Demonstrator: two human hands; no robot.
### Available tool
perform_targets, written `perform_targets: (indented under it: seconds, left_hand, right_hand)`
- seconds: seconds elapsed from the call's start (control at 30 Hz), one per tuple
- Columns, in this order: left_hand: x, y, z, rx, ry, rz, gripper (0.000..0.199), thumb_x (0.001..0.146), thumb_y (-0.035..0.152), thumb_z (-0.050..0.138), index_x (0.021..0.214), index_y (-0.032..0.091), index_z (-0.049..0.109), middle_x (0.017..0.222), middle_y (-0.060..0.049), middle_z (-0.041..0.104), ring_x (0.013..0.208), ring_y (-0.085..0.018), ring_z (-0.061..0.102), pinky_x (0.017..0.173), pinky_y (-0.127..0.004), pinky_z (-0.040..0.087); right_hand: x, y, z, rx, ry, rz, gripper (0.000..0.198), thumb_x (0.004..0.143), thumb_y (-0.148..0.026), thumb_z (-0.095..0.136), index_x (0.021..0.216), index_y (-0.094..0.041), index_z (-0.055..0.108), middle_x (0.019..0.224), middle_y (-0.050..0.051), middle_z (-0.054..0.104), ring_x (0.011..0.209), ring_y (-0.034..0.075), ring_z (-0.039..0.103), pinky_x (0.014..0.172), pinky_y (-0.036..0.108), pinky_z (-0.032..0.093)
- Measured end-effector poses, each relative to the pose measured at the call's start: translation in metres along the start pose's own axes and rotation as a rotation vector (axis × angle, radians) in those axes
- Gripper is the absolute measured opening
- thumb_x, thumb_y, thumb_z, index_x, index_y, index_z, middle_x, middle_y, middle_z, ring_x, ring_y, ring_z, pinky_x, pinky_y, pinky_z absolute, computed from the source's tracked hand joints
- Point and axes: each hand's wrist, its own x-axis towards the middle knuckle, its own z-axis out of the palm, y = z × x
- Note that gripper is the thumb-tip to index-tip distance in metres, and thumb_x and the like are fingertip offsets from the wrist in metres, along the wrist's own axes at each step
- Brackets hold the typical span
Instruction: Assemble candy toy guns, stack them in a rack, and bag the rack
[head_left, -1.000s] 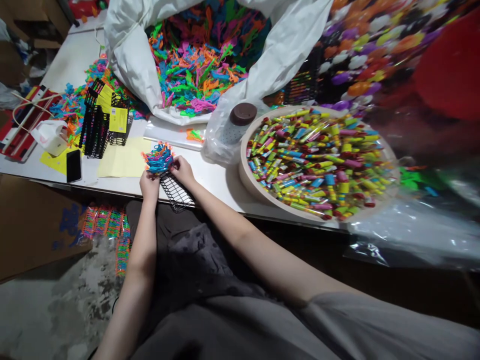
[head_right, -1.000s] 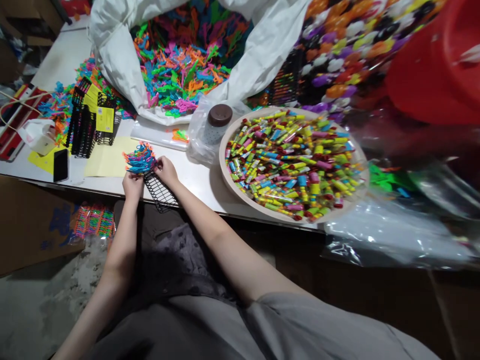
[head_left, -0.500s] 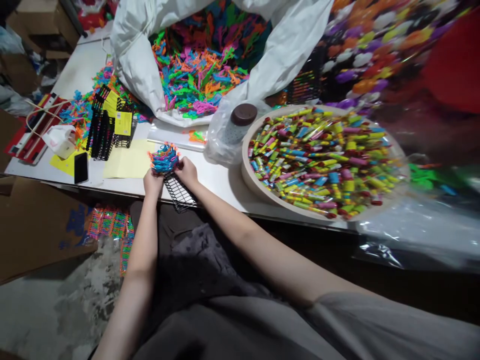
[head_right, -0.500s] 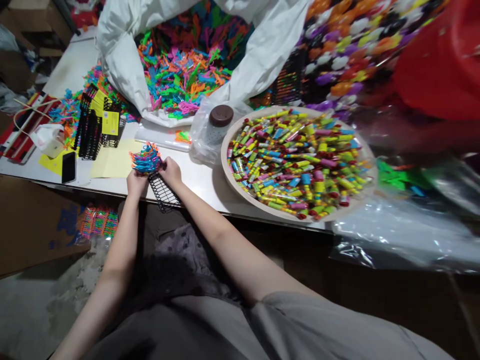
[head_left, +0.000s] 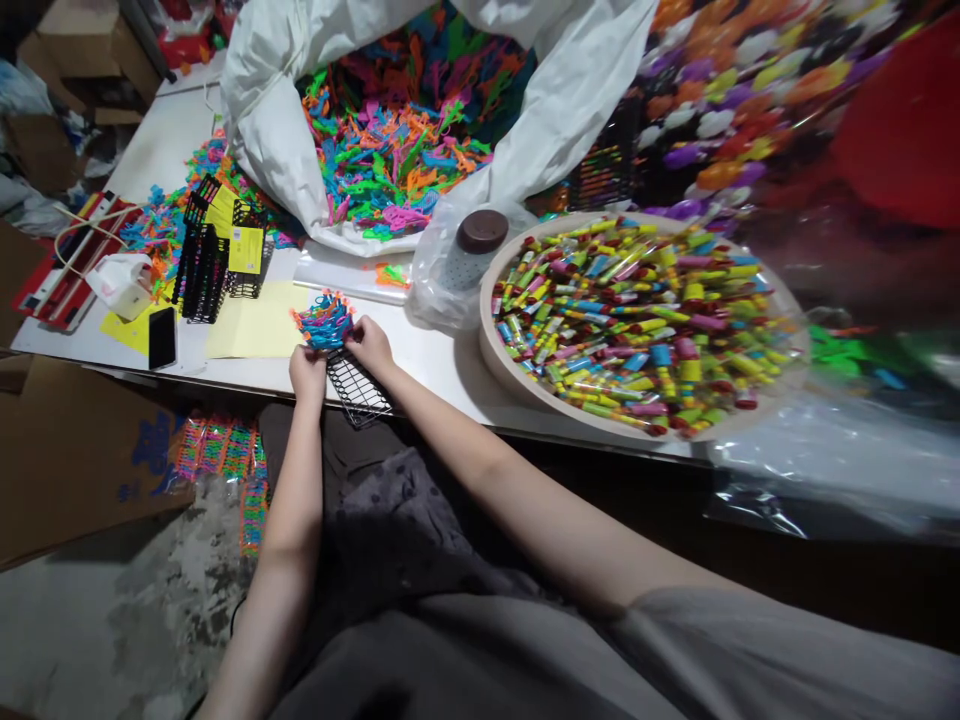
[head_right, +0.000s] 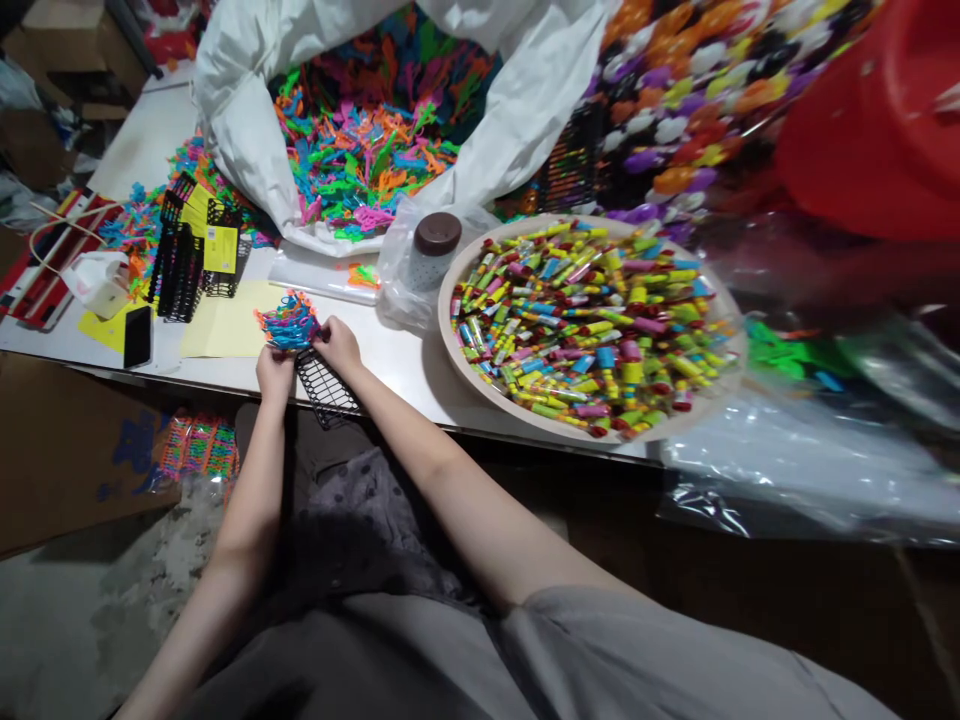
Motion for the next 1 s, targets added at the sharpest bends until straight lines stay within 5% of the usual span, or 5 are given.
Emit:
perform_targets:
  seconds: [0.23,1.0]
  left_hand:
    - [-0.017,-0.011,0.017,-0.117,0.198,0.085,0.016,0.081,0.031,0.059,0.084,0.019,0.050,0.091,-0.005,0.064,0.086,-0.016,0.061,0.082,-0.028,0.047]
    - [-0.015,-0.004,0.016,-0.028,0.134,0.053,0.020,0.074,0.024,0.062,0.073,0.021,0.043,0.076,-0.002,0.058,0.078,-0.018,0.058,0.080,-0.031,0.046]
  right_hand:
    - [0.002,0.000,0.000,-0.005,-0.004,-0.004,0.020,0.070,-0.027,0.057,0.071,-0.021,0.038,0.068,-0.003,0.047,0.067,0.013,0.043,0.062,0.024,0.032]
    - [0.003,-0.007,-0.009,-0.215,-0.073,0.046,0.011,0.074,-0.025,0.059,0.079,-0.021,0.050,0.077,0.001,0.058,0.069,0.017,0.050,0.067,0.028,0.040]
